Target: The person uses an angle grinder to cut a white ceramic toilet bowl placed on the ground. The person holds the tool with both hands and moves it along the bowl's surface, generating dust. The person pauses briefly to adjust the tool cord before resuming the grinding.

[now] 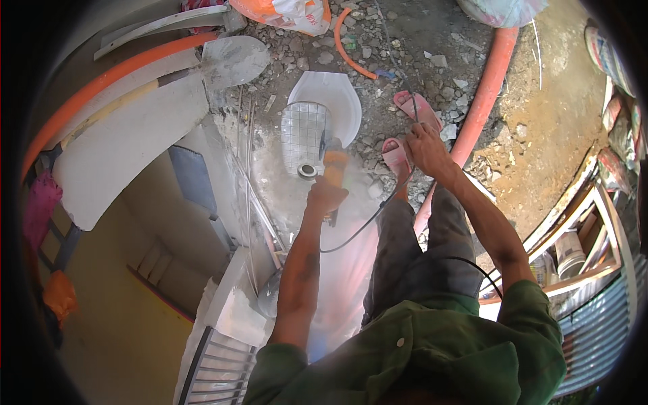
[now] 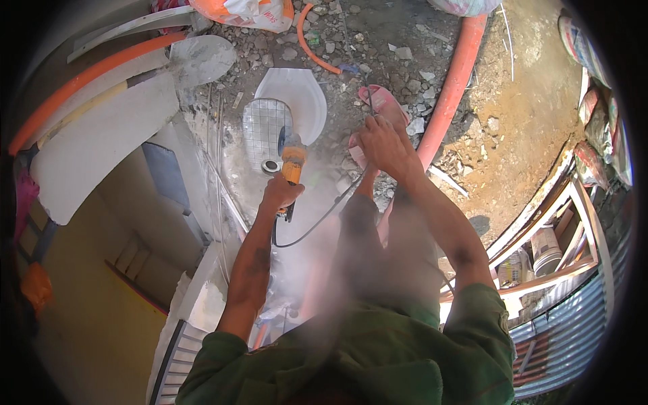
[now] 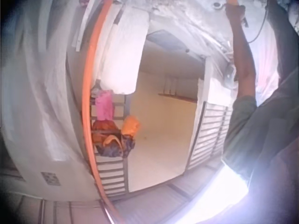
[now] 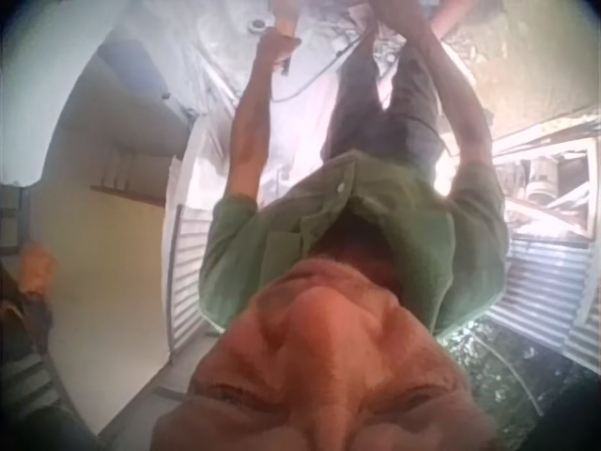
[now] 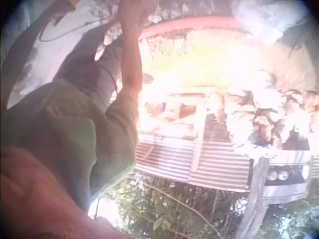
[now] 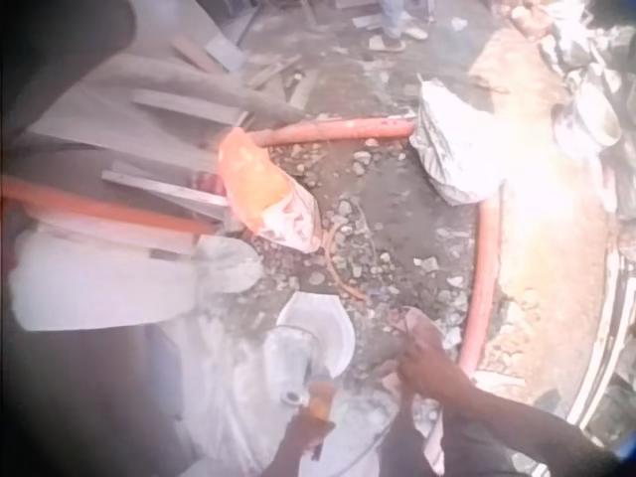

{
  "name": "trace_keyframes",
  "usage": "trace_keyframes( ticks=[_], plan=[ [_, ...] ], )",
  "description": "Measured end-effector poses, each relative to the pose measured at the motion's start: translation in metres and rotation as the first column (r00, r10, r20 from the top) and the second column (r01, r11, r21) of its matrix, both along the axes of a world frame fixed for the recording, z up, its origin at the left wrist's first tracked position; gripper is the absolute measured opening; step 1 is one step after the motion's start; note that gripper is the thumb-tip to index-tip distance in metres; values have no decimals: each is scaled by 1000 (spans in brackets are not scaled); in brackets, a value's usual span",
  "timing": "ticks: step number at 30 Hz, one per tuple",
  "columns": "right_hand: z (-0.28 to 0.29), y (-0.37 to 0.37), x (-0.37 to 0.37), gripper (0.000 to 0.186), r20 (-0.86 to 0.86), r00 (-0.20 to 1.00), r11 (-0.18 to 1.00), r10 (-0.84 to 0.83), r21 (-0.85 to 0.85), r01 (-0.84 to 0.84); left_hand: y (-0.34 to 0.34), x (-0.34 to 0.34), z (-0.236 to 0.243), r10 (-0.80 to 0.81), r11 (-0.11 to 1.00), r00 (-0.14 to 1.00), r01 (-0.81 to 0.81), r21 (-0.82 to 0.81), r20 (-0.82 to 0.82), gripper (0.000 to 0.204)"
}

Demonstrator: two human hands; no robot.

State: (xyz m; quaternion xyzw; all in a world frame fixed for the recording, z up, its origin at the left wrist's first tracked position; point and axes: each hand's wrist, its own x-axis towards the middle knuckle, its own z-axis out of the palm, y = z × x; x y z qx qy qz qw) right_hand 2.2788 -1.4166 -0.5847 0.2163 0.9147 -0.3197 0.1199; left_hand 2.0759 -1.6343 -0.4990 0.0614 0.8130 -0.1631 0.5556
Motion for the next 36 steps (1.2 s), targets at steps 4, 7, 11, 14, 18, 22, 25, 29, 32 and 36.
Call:
trace_keyframes(
  ticks=[4,7,11,14,18,22,25,29,32,36],
  plan=[
    [17,-8,-5,18,-59,996,998,63,-11,-63,-28,22,35,80,997,996,-80,12,-40,75],
    [64,-14,-27,17,-51,985,986,162,-32,-163,-53,35,66,196,980,978,-198,-18,-70,75],
    [77,-26,-35,17,-79,980,983,181,-19,-183,-107,56,49,393,917,911,-379,123,-124,77],
    [70,-36,-40,21,-89,962,966,258,50,-254,-122,54,54,516,856,847,-513,60,-129,79],
    [76,-44,-45,23,-52,951,952,306,21,-306,-142,64,64,657,754,738,-647,114,-152,77],
    [64,-46,-31,22,10,931,930,364,53,-364,-146,79,64,747,660,661,-723,204,-75,74],
    [69,-52,-39,21,0,912,911,410,38,-410,-163,95,60,785,619,609,-766,173,-115,72],
    [76,-48,-49,22,94,882,887,462,-22,-462,-165,107,62,826,562,556,-796,226,-96,71],
    [68,-44,-50,20,74,851,853,520,1,-522,-161,102,65,838,524,545,-820,228,34,71],
    [62,-45,-46,19,45,848,847,528,48,-530,-159,105,61,834,540,551,-808,237,-21,69]
  ],
)
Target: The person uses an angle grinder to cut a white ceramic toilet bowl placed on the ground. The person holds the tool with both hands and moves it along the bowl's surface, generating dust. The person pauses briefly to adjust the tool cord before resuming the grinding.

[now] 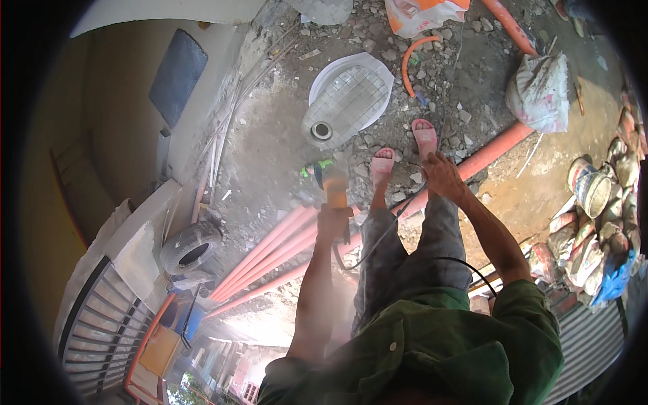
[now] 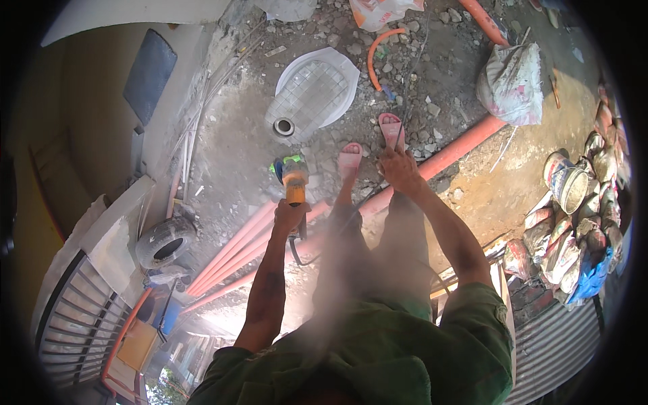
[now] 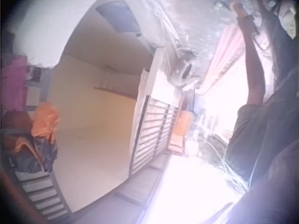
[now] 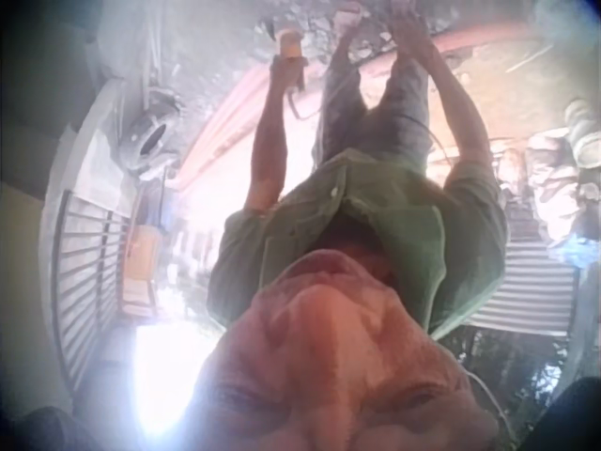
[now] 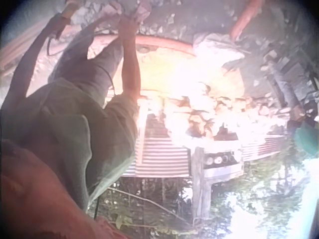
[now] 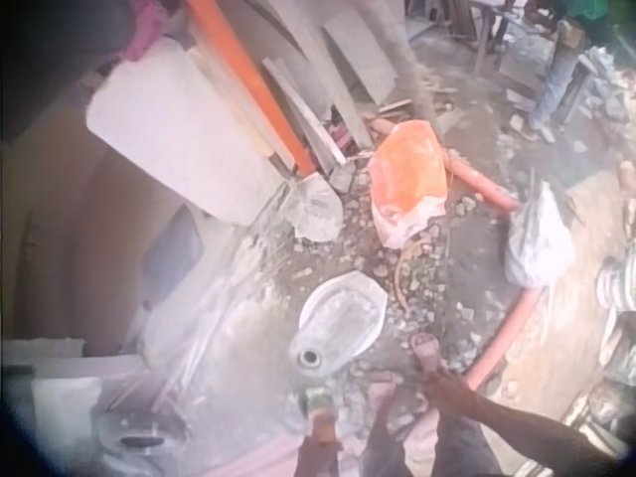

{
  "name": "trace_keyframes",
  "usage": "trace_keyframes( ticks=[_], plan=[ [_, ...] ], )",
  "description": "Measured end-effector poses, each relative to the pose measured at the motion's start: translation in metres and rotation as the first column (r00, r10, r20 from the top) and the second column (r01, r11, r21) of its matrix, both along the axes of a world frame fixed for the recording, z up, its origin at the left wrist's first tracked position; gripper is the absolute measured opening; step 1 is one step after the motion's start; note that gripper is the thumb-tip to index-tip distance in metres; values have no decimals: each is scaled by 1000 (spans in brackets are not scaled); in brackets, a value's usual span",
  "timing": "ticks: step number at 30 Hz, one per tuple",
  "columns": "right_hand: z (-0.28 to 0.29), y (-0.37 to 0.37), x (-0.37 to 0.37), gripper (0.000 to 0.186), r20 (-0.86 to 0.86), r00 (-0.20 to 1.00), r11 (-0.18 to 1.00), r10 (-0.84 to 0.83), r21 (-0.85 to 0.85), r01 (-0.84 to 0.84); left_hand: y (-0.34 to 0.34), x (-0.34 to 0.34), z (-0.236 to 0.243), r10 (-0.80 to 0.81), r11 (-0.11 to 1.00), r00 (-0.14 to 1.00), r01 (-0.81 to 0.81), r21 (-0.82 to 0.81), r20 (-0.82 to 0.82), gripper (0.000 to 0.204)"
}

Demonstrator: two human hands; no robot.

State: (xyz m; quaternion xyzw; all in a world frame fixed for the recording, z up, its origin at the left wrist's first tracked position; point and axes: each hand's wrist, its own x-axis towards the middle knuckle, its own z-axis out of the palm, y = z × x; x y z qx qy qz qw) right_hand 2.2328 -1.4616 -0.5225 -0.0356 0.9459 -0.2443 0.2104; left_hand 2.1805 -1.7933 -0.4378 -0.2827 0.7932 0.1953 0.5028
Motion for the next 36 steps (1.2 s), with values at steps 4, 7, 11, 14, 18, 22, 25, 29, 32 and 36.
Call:
trace_keyframes(
  ticks=[4,7,11,14,18,22,25,29,32,36],
  plan=[
    [-3,1,0,19,8,1000,1000,9,20,-9,-6,-1,-4,7,1000,999,-7,-5,-45,66],
    [-1,2,-1,19,5,1000,1000,-1,30,1,-20,0,-20,34,999,999,-35,-33,-31,62],
    [6,9,-1,19,25,999,999,-35,8,35,-14,-13,-17,109,992,993,-106,-72,38,63],
    [-1,9,7,20,11,1000,998,-15,65,14,-19,-12,-25,38,997,999,-37,-67,5,64],
    [4,-5,3,21,136,991,1000,-7,17,5,-31,-14,-41,-157,984,982,146,-100,-109,59],
    [23,-12,-17,21,115,991,997,61,30,-65,-44,-12,-59,-172,976,975,150,-156,-140,60],
    [39,-2,-31,21,83,996,999,37,-10,-36,-46,-17,-51,122,992,987,-119,33,-106,51],
    [50,2,-45,19,-20,1000,1000,15,-16,-15,-48,-6,-51,745,629,667,-705,326,4,36],
    [55,-9,-53,15,-65,998,990,26,-139,-35,-42,10,-52,938,145,286,-840,523,198,30],
    [47,-59,-64,24,-82,994,918,72,-385,-98,-24,36,-51,973,53,177,-799,599,150,30]
  ],
)
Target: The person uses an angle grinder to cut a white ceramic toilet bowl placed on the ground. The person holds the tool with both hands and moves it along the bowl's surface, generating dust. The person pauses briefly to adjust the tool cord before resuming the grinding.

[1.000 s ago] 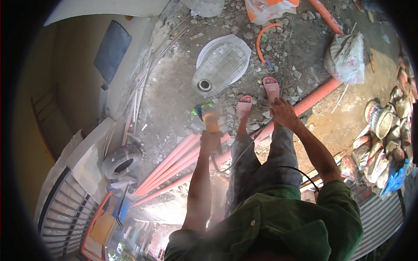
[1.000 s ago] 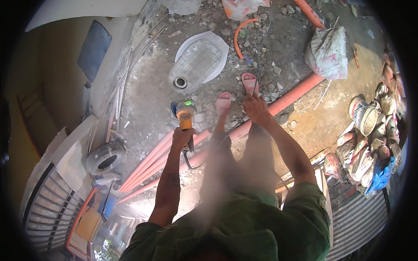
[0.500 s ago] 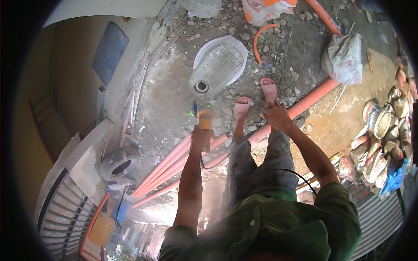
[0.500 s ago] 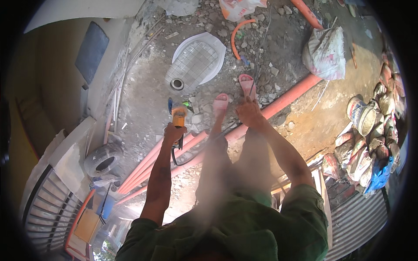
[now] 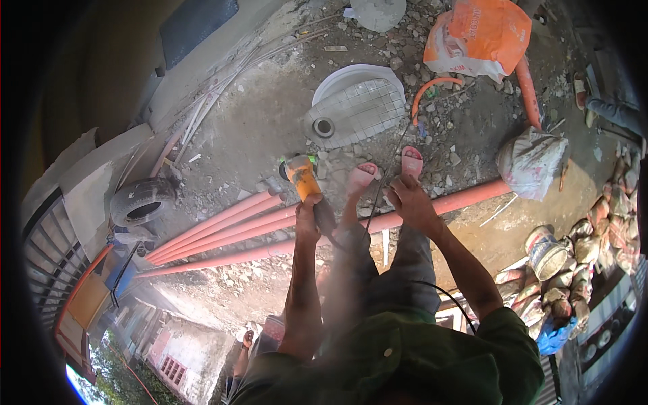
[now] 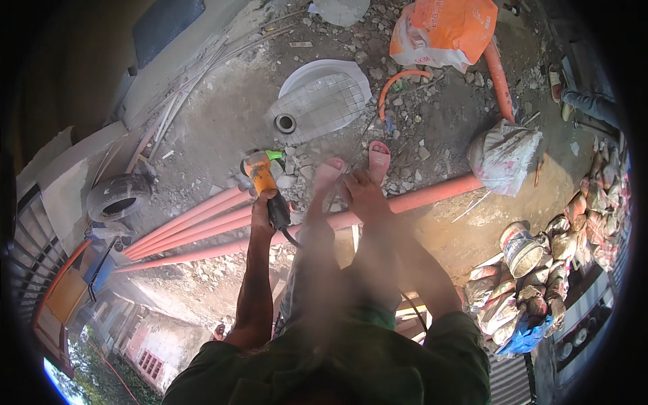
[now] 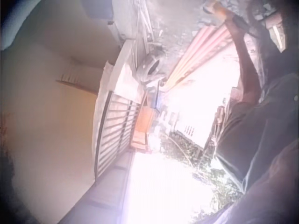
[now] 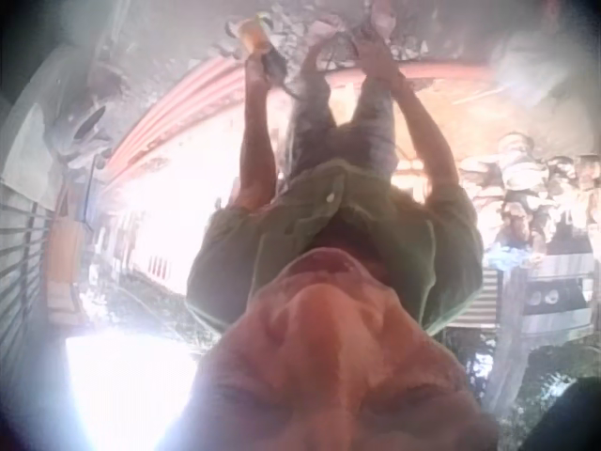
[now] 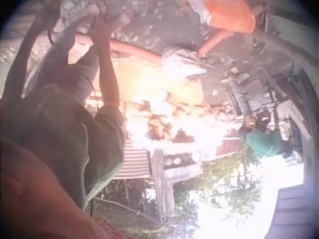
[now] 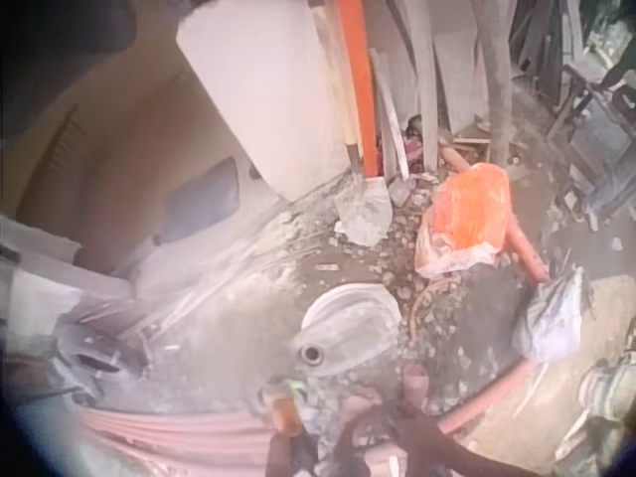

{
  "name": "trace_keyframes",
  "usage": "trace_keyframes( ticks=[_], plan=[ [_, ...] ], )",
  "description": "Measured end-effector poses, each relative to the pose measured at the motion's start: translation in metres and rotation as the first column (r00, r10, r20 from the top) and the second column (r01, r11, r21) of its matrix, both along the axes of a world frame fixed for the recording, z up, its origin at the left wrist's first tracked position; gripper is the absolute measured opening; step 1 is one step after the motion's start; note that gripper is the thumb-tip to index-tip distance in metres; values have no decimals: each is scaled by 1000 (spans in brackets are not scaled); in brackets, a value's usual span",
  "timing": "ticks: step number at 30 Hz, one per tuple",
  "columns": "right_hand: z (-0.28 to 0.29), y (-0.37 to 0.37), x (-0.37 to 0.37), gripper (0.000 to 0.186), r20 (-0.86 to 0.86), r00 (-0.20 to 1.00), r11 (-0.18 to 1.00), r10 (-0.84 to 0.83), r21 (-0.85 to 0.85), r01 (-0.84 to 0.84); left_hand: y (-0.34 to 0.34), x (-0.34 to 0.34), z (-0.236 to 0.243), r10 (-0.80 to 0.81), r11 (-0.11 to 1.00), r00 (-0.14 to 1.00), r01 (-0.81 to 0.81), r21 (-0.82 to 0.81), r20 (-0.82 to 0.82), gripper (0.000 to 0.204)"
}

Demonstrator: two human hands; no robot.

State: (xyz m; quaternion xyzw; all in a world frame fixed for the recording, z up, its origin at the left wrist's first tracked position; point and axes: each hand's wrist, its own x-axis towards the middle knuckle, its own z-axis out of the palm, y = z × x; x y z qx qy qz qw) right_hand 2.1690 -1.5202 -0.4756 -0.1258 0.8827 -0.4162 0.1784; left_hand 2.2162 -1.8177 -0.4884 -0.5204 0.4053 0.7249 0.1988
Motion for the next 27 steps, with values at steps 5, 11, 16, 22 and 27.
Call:
trace_keyframes(
  ticks=[5,11,16,22,27],
  plan=[
    [4,-91,1,63,826,532,867,186,-393,307,31,13,5,221,972,969,-210,105,-107,29],
    [63,-106,-27,90,853,61,717,518,-471,514,63,3,57,372,928,896,-363,81,-242,37],
    [109,-103,-35,99,844,137,836,518,-534,125,76,3,123,604,796,752,-555,242,-264,41],
    [97,-114,-52,95,858,160,871,487,-466,-152,73,10,87,703,709,682,-657,255,-200,31],
    [74,-120,-45,96,694,523,787,495,-104,-608,63,-9,75,701,712,710,-694,105,-67,23]
  ],
)
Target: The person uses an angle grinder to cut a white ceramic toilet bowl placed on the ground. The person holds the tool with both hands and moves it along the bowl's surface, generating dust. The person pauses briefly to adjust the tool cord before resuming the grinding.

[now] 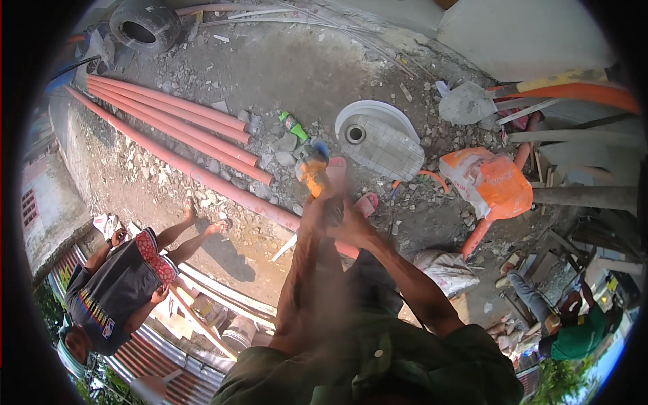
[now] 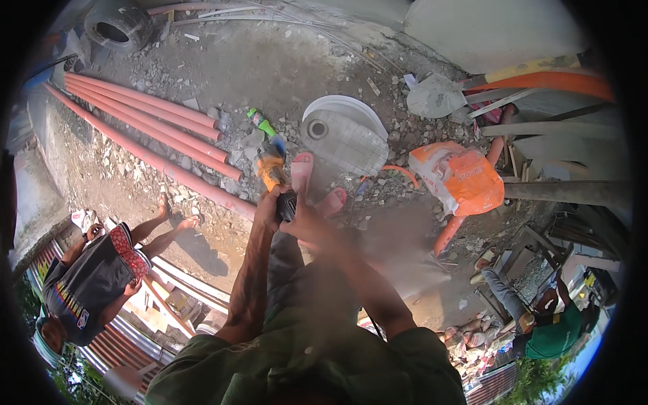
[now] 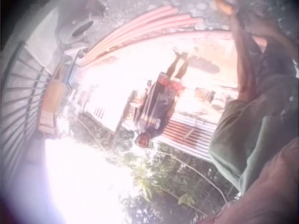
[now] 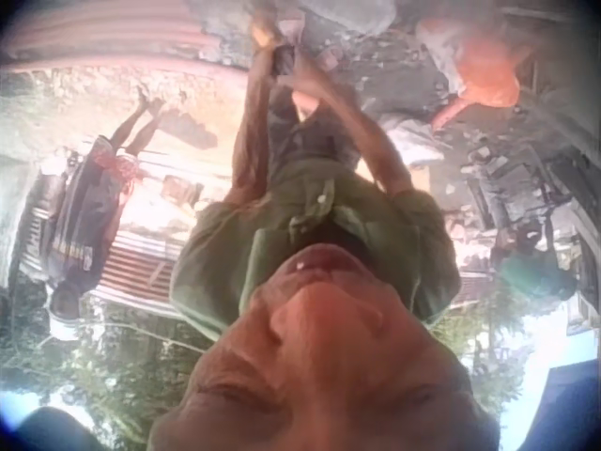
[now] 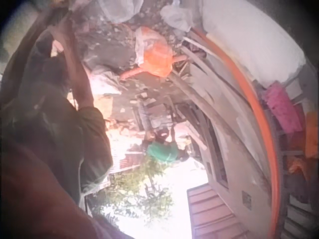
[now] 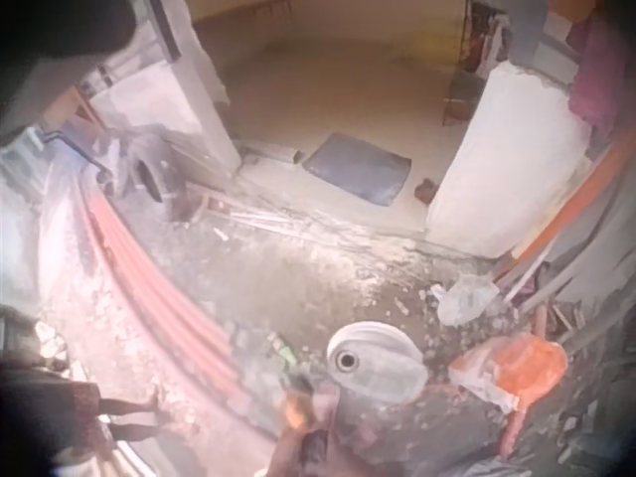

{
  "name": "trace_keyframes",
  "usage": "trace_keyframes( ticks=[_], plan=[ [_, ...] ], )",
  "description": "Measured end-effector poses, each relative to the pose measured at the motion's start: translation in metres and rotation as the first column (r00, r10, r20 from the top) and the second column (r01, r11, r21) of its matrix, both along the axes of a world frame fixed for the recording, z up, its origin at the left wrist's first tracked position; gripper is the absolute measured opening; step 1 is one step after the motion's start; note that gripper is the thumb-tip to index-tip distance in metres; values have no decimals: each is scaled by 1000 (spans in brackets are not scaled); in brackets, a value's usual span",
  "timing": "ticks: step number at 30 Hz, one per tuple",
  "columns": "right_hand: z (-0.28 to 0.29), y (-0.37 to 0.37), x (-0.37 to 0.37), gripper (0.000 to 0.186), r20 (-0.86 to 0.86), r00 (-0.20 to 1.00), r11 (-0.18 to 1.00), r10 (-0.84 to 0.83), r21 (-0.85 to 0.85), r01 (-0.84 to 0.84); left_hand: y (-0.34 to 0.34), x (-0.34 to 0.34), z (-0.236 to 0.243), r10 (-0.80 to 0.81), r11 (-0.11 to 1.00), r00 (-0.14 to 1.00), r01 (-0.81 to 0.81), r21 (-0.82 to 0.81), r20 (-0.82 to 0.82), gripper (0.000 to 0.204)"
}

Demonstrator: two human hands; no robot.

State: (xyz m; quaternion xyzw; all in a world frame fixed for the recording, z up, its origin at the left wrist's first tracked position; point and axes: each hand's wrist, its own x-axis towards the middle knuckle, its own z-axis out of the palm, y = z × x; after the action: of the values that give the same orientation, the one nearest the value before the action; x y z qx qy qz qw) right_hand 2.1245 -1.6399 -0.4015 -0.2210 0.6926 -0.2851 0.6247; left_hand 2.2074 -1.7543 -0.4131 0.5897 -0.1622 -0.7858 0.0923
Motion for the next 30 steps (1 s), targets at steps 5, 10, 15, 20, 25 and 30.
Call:
trace_keyframes(
  ticks=[5,10,15,20,25,30],
  plan=[
    [-39,10,15,93,-424,879,975,220,67,-211,3,-24,-77,-123,928,937,226,-297,328,21],
    [-62,-6,-8,93,-278,930,951,240,258,-168,-2,-47,-94,-114,971,969,155,-182,219,21],
    [-44,-49,-53,91,18,998,963,-65,264,58,-9,-52,-126,-109,961,992,120,-250,59,28],
    [-71,-46,-67,94,90,978,976,-189,123,178,-8,-59,-185,-197,802,911,362,-475,362,32],
    [-123,-23,-68,94,6,977,977,-213,32,213,-10,-90,-196,-211,789,874,416,-451,437,37],
    [-144,-22,-74,88,26,971,970,-238,59,236,-15,-106,-183,-285,745,889,440,-500,358,36]
  ],
)
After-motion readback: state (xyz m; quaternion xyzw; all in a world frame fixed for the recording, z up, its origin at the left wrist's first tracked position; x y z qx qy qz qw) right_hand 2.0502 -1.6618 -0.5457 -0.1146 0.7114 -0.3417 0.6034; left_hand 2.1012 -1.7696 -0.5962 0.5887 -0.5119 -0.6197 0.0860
